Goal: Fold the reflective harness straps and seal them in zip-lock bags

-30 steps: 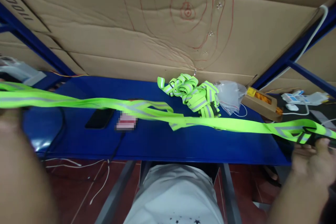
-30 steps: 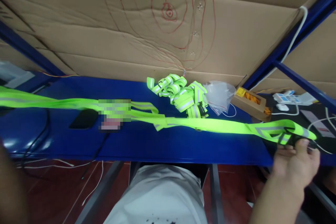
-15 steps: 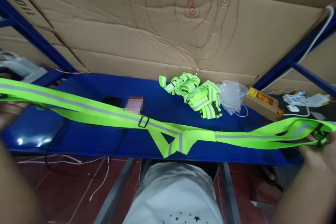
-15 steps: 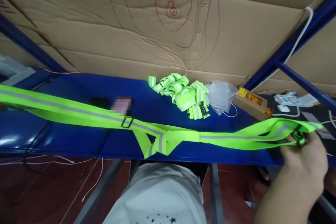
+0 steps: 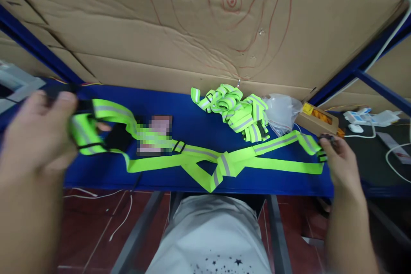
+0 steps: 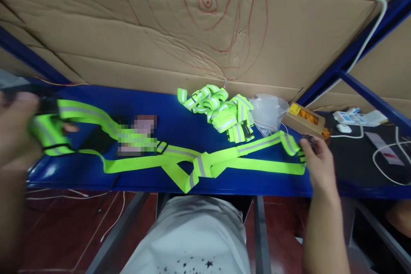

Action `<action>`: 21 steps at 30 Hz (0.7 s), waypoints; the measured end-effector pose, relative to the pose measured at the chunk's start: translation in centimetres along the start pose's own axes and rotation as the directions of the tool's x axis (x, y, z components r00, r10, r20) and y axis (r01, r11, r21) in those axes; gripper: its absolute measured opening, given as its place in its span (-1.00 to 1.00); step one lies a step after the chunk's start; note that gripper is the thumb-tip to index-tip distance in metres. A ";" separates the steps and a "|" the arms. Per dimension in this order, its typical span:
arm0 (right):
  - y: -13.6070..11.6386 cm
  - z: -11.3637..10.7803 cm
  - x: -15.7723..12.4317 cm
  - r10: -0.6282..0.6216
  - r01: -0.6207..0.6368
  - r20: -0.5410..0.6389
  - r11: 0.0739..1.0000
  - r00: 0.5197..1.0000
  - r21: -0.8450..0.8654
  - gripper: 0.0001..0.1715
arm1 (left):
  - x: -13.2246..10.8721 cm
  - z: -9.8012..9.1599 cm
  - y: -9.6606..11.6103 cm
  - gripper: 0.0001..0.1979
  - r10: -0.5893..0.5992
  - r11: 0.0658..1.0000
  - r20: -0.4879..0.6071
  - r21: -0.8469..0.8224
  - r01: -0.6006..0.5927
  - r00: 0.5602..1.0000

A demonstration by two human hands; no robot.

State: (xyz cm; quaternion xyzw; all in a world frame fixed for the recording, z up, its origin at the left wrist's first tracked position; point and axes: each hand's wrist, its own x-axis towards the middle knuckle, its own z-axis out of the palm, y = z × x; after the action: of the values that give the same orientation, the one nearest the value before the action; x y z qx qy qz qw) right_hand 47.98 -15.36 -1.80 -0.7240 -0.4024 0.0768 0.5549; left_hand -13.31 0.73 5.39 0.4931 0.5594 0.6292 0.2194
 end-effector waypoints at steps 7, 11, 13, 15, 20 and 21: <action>-6.5 8.3 -6.2 -0.419 0.754 0.720 0.619 0.554 -0.220 -0.49 | -12.1 11.0 -1.2 -0.71 0.067 0.980 0.682 0.094 -0.178 0.729; -9.2 11.0 -8.5 -0.465 0.794 0.809 0.609 0.359 -0.003 -0.30 | -14.4 13.7 -2.4 -0.67 0.029 0.951 0.782 0.170 -0.257 0.622; -9.8 11.8 -9.1 -0.463 0.768 0.840 0.634 0.282 0.091 -0.21 | -14.1 14.0 -2.2 -0.68 0.017 0.926 0.815 0.205 -0.317 0.579; -9.7 12.4 -9.6 -0.453 0.751 0.861 0.646 0.231 0.138 -0.22 | -13.8 13.9 -1.6 -0.71 0.000 0.890 0.849 0.241 -0.386 0.529; -8.2 12.8 -10.9 -0.487 0.798 0.834 0.594 0.259 0.099 -0.68 | -14.6 12.7 -0.1 -0.80 -0.016 0.723 0.913 0.292 -0.626 0.407; -7.9 12.6 -11.2 -0.524 0.819 0.808 0.567 0.271 0.093 -0.71 | -15.0 12.5 0.1 -0.79 -0.034 0.682 0.919 0.309 -0.663 0.393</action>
State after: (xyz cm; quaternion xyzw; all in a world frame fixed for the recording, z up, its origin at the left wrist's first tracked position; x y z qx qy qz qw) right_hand 29.55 -13.04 -3.38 -0.4540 -0.8732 0.0558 0.1684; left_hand 3.79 -5.66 -1.52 0.8872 0.4270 0.0818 0.1545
